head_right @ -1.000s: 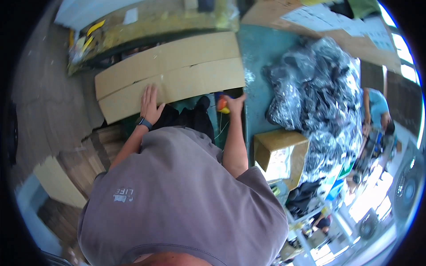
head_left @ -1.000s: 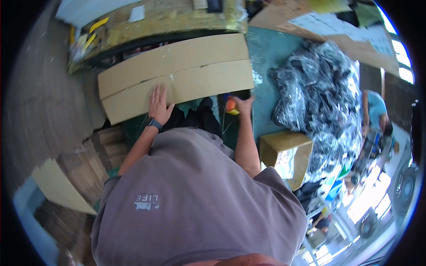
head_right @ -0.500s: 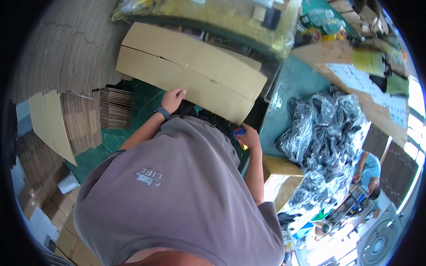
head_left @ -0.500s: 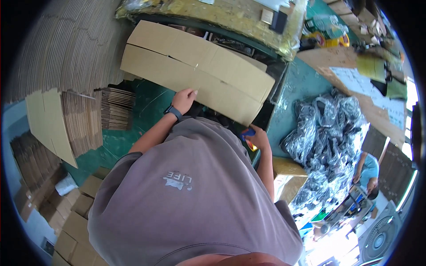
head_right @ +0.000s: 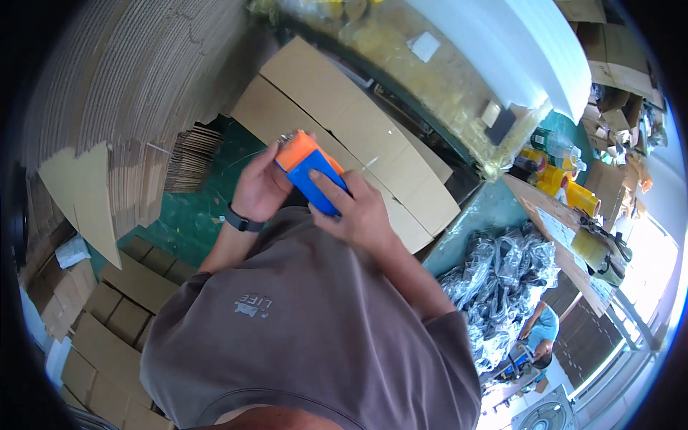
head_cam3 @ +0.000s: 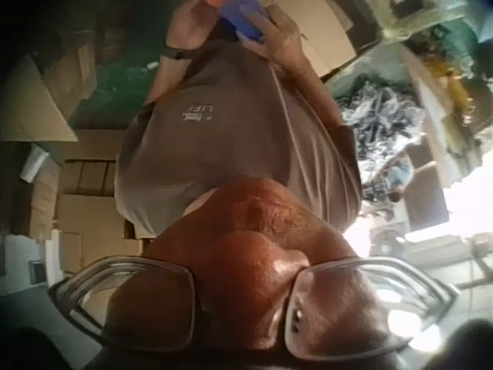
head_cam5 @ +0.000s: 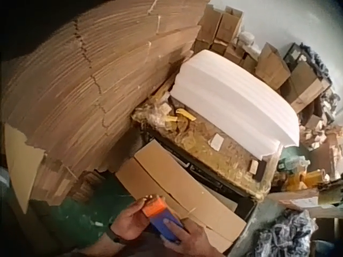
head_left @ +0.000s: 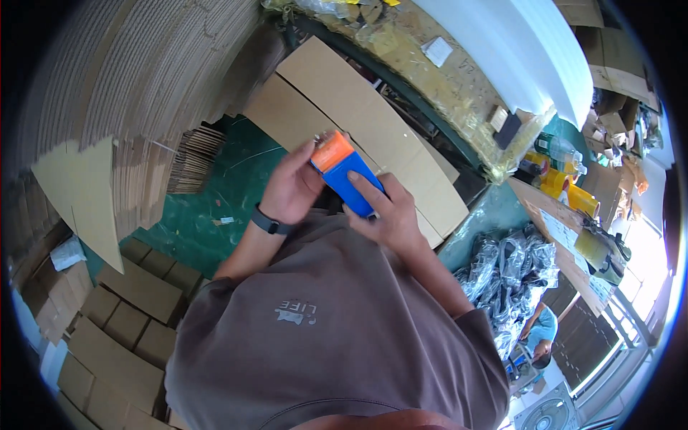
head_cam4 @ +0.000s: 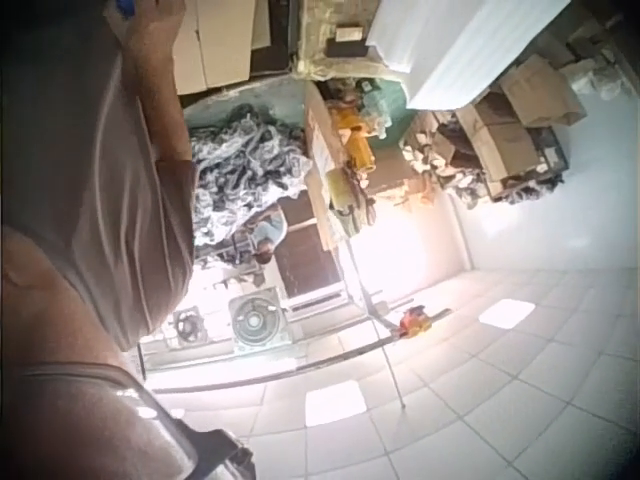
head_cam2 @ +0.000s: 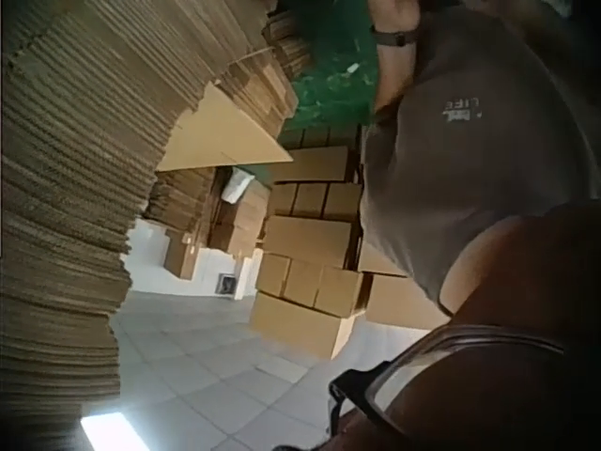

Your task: Pack manufactured parts into a cardboard box, seal it with tape, and apply a shipping label.

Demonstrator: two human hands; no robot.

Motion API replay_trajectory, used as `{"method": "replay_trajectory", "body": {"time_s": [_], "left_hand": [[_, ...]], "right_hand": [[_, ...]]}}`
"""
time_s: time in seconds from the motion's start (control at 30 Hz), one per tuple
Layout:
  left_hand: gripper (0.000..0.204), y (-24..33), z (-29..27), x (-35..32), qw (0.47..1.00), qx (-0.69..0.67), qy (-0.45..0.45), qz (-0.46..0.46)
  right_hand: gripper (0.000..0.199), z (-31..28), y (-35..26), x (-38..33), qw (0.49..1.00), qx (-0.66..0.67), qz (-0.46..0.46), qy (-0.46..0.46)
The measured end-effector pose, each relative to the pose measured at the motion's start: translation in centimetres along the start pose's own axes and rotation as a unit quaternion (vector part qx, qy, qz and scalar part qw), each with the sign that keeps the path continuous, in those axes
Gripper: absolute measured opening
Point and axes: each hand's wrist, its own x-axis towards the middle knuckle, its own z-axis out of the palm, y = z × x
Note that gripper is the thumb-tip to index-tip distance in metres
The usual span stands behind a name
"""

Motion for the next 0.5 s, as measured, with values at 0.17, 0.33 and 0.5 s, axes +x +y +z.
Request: {"method": "replay_trajectory", "body": {"time_s": [0.17,0.33,0.5], "left_hand": [[0.042,14.9,-9.2,16.0,0.954,0.205,0.094,0.197],[0.026,22.1,-29.2,28.5,0.937,0.253,0.203,0.128],[0.038,20.3,-36.5,33.7,0.751,0.614,0.243,-0.017]], "right_hand": [[0.058,9.6,9.3,9.4,0.999,-0.052,0.011,-0.011],[0.047,18.5,11.4,20.6,0.987,-0.092,0.046,-0.125],[0.043,18.7,10.6,23.4,0.968,-0.119,0.136,-0.176]]}}
